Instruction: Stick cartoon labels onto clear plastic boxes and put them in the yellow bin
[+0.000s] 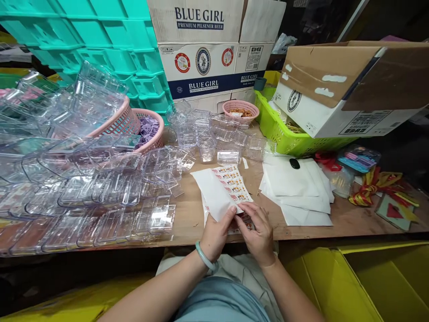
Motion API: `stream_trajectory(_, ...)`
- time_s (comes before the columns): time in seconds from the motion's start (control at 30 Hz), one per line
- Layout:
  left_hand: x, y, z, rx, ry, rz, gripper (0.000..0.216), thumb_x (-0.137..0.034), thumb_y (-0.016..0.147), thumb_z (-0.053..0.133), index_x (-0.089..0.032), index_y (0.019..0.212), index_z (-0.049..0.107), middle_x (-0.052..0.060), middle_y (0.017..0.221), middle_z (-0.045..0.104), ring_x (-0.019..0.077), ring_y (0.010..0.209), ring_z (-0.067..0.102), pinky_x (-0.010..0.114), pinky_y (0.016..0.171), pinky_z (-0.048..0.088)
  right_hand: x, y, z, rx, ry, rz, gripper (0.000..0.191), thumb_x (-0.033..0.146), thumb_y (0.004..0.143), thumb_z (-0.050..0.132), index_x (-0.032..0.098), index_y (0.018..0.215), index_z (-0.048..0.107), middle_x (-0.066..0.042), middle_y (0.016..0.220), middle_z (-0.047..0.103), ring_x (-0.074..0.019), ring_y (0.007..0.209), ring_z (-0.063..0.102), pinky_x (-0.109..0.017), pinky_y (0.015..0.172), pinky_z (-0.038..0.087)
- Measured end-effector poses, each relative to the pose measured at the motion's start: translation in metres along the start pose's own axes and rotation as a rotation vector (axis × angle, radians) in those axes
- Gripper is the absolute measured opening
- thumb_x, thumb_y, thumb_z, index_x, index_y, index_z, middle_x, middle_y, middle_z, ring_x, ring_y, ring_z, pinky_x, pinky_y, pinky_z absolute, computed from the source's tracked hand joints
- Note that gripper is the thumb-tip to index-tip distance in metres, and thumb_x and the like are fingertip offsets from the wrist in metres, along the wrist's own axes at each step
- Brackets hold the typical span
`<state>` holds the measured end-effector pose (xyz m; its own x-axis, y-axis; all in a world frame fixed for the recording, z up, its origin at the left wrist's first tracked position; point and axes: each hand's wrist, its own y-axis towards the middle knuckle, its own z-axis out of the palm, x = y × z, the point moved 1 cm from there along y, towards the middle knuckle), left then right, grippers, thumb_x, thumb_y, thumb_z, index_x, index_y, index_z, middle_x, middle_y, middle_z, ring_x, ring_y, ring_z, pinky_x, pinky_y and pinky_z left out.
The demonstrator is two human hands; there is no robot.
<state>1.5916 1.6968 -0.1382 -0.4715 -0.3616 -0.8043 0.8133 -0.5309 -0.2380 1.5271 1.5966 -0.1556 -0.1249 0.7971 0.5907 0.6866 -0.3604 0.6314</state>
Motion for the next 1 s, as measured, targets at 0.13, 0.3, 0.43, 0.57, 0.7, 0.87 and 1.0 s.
stream_trajectory(0.13, -0.005, 0.003, -0.002, -0.016, 0.096, 0.036, 0.039, -0.033, 0.071, 0.074, -0.014, 0.104, 0.069, 0.009, 0.112, 0.070, 0.0228, 0.105, 0.064, 0.034, 0.099, 0.046, -0.005, 0.000, -0.002, 0.033, 0.063, 0.022, 0.031, 0.017, 0.084, 0.062, 0.024, 0.114, 0.062, -0.008, 0.108, 0.068, -0.0218, 0.101, 0.063, -0.043, 0.092, 0.051)
stream_trajectory(0.3, -0.006, 0.004, -0.004, 0.002, 0.177, 0.033, 0.037, -0.035, 0.072, 0.073, -0.013, 0.101, 0.070, 0.010, 0.109, 0.071, 0.0232, 0.104, 0.064, 0.035, 0.098, 0.046, -0.011, -0.001, -0.002, 0.033, 0.071, -0.009, 0.027, 0.013, 0.084, 0.061, 0.024, 0.108, 0.066, -0.006, 0.104, 0.071, -0.0206, 0.097, 0.066, -0.045, 0.096, 0.049)
stream_trajectory(0.43, -0.005, 0.004, -0.005, 0.041, 0.207, 0.016, 0.036, -0.036, 0.074, 0.072, -0.012, 0.100, 0.071, 0.010, 0.108, 0.071, 0.0246, 0.106, 0.063, 0.037, 0.099, 0.046, -0.015, 0.001, -0.003, 0.002, 0.105, 0.073, 0.020, 0.014, 0.087, 0.056, 0.022, 0.099, 0.069, -0.005, 0.097, 0.073, -0.0197, 0.091, 0.068, -0.043, 0.094, 0.050)
stream_trajectory(0.57, -0.005, 0.005, -0.004, 0.067, 0.116, -0.051, 0.042, -0.039, 0.073, 0.072, -0.012, 0.106, 0.069, 0.011, 0.114, 0.069, 0.0275, 0.107, 0.063, 0.040, 0.096, 0.049, -0.015, 0.003, -0.003, 0.005, 0.191, 0.192, 0.017, 0.021, 0.088, 0.056, 0.021, 0.098, 0.069, -0.007, 0.099, 0.072, -0.0211, 0.094, 0.067, -0.041, 0.088, 0.054)
stream_trajectory(0.7, -0.005, 0.007, -0.006, 0.028, 0.113, -0.025, 0.041, -0.037, 0.071, 0.074, -0.013, 0.104, 0.069, 0.010, 0.112, 0.070, 0.0252, 0.107, 0.063, 0.038, 0.100, 0.046, -0.012, 0.002, 0.000, 0.046, 0.211, 0.118, 0.023, 0.020, 0.083, 0.064, 0.024, 0.106, 0.068, -0.006, 0.107, 0.070, -0.0215, 0.101, 0.065, -0.043, 0.093, 0.052)
stream_trajectory(0.87, -0.004, 0.008, -0.008, -0.013, 0.137, -0.035, 0.043, -0.040, 0.066, 0.078, -0.012, 0.097, 0.071, 0.011, 0.102, 0.072, 0.0254, 0.098, 0.065, 0.037, 0.093, 0.050, -0.010, 0.000, 0.006, 0.022, 0.312, 0.250, 0.016, 0.021, 0.086, 0.059, 0.023, 0.097, 0.071, -0.006, 0.099, 0.072, -0.0194, 0.092, 0.067, -0.039, 0.088, 0.054)
stream_trajectory(1.0, -0.001, 0.007, -0.010, -0.011, 0.075, -0.142, 0.050, -0.041, 0.065, 0.079, -0.011, 0.102, 0.068, 0.012, 0.098, 0.072, 0.0241, 0.087, 0.068, 0.037, 0.081, 0.056, -0.019, 0.002, 0.010, -0.047, 0.426, 0.511, 0.017, 0.031, 0.085, 0.061, 0.018, 0.089, 0.072, -0.008, 0.091, 0.073, -0.0211, 0.085, 0.068, -0.038, 0.082, 0.056)
